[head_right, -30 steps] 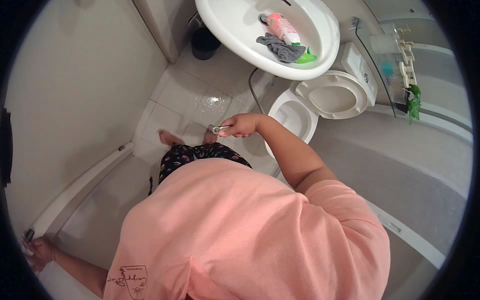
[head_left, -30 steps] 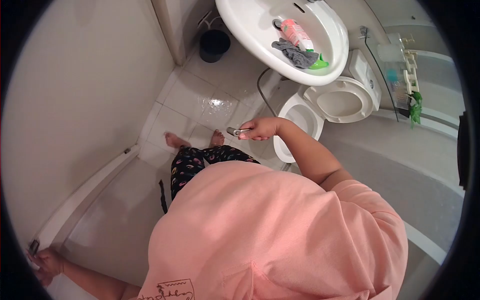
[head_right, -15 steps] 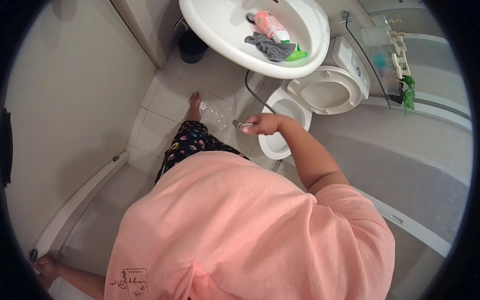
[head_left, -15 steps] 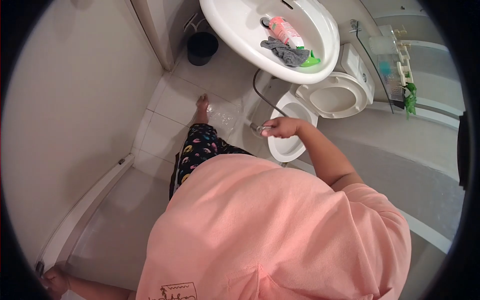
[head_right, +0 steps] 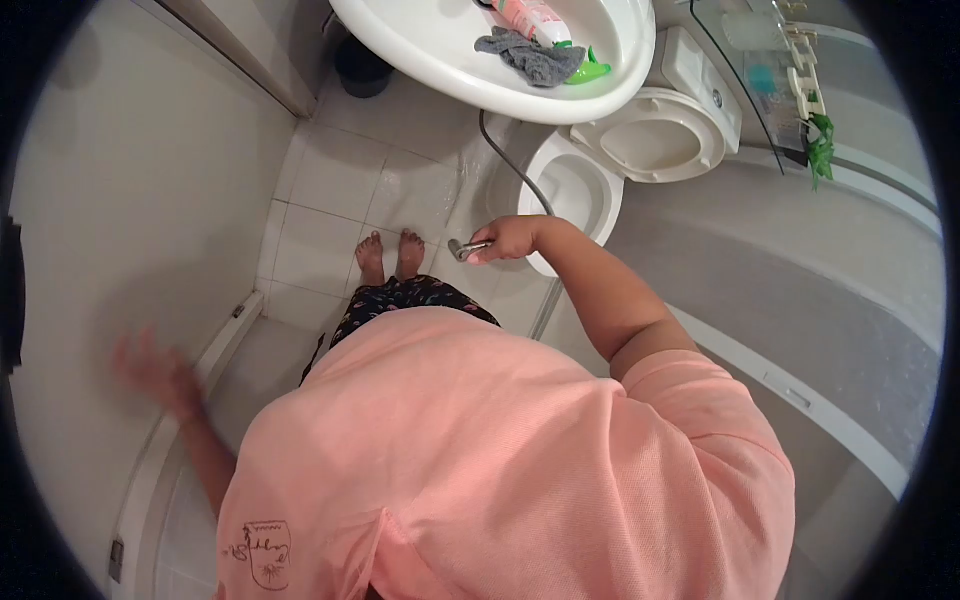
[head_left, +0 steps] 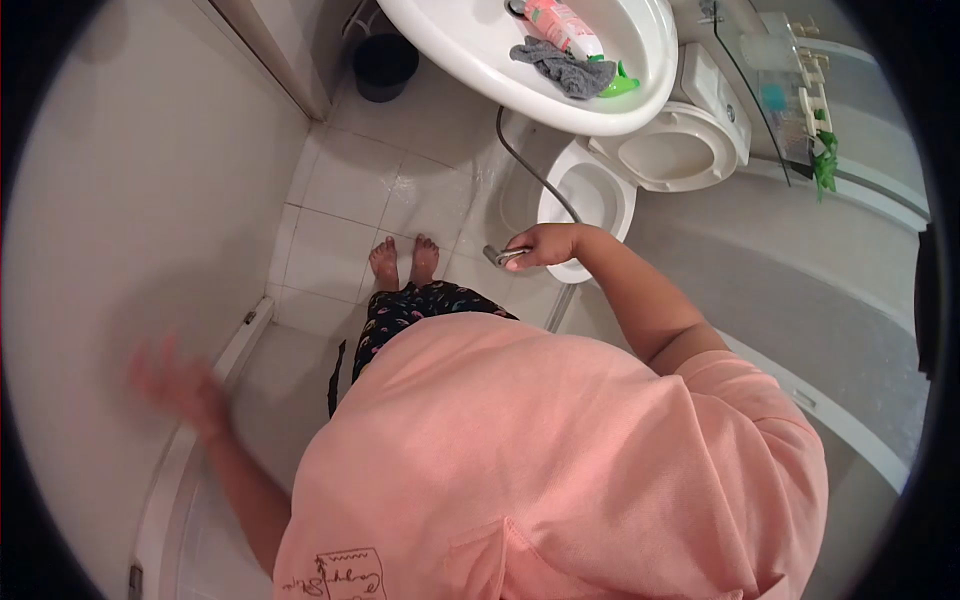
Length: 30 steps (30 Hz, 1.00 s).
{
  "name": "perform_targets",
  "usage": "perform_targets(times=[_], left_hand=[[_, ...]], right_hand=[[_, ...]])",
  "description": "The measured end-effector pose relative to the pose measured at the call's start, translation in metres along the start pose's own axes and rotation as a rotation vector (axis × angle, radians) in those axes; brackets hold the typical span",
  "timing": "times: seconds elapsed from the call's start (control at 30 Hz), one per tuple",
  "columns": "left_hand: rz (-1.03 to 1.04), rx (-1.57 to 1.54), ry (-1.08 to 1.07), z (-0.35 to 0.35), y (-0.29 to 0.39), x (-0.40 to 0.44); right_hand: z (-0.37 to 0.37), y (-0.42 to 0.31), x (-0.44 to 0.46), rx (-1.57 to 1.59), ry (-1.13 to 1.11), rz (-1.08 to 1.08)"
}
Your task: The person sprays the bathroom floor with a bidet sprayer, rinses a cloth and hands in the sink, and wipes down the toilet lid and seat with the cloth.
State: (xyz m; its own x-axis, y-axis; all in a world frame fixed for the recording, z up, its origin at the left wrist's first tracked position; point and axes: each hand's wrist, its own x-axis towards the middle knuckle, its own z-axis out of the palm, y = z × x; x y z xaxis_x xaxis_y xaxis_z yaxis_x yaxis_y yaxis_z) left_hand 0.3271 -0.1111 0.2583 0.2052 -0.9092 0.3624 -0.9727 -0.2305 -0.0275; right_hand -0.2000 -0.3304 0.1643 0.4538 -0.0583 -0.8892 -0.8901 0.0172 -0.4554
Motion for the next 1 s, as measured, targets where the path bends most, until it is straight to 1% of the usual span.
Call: perform_targets(times=[0.03,0.07,0.1,0.17,0.2,0.27,0.3,0.37,0.4,0.43,0.47,0.5,0.57,0.63,0.67,0.8,1.0], left_hand=[[0.019,-0.146,-0.209,0.038,0.026,0.0],[0.011,-0.502,-0.331,0.064,0.058,0.007],[-0.013,-0.585,-0.493,0.084,0.088,0.01],[0.096,-0.691,-0.641,0.123,0.123,0.009],[0.103,-0.7,-0.652,0.137,0.136,0.009],[0.147,-0.74,-0.748,0.158,0.158,0.009],[0.151,-0.745,-0.754,0.166,0.167,0.009],[0.264,-0.699,-0.837,0.179,0.183,0.009],[0.267,-0.701,-0.839,0.184,0.19,0.008],[0.327,-0.66,-0.873,0.187,0.197,0.007],[0.386,-0.618,-0.906,0.19,0.202,0.004],[0.386,-0.619,-0.908,0.192,0.207,0.002],[0.408,-0.569,-0.991,0.193,0.217,0.002],[0.411,-0.57,-0.997,0.193,0.224,0.002],[0.414,-0.569,-1.006,0.193,0.226,0.002],[0.412,-0.59,-0.971,0.194,0.229,0.001],[0.367,-0.573,-0.991,0.183,0.221,0.004]], right_hand=[[0.011,-0.002,0.003,0.02,-0.031,-0.028],[0.021,-0.005,0.006,0.141,-0.11,0.084],[0.031,-0.007,0.007,0.158,-0.106,0.091],[0.043,-0.01,0.006,0.087,-0.151,0.097],[0.047,-0.009,0.007,0.104,-0.195,0.161],[0.053,0.0,0.008,0.082,-0.228,0.167],[0.053,0.004,0.009,0.049,-0.256,0.163],[0.048,0.006,0.005,-0.001,-0.249,0.161],[0.045,0.007,0.002,-0.056,-0.242,0.156],[0.042,0.008,-0.001,-0.052,-0.243,0.158],[0.041,0.009,-0.004,-0.053,-0.19,0.171],[0.038,0.009,-0.006,-0.056,-0.136,0.182],[0.032,0.003,-0.013,-0.055,-0.107,0.196],[0.027,-0.001,-0.019,-0.061,-0.002,0.244],[0.028,0.006,-0.017,-0.053,0.033,0.23],[0.029,0.0,-0.027,-0.018,0.064,0.227],[0.03,-0.003,-0.037,-0.062,0.104,0.238]])
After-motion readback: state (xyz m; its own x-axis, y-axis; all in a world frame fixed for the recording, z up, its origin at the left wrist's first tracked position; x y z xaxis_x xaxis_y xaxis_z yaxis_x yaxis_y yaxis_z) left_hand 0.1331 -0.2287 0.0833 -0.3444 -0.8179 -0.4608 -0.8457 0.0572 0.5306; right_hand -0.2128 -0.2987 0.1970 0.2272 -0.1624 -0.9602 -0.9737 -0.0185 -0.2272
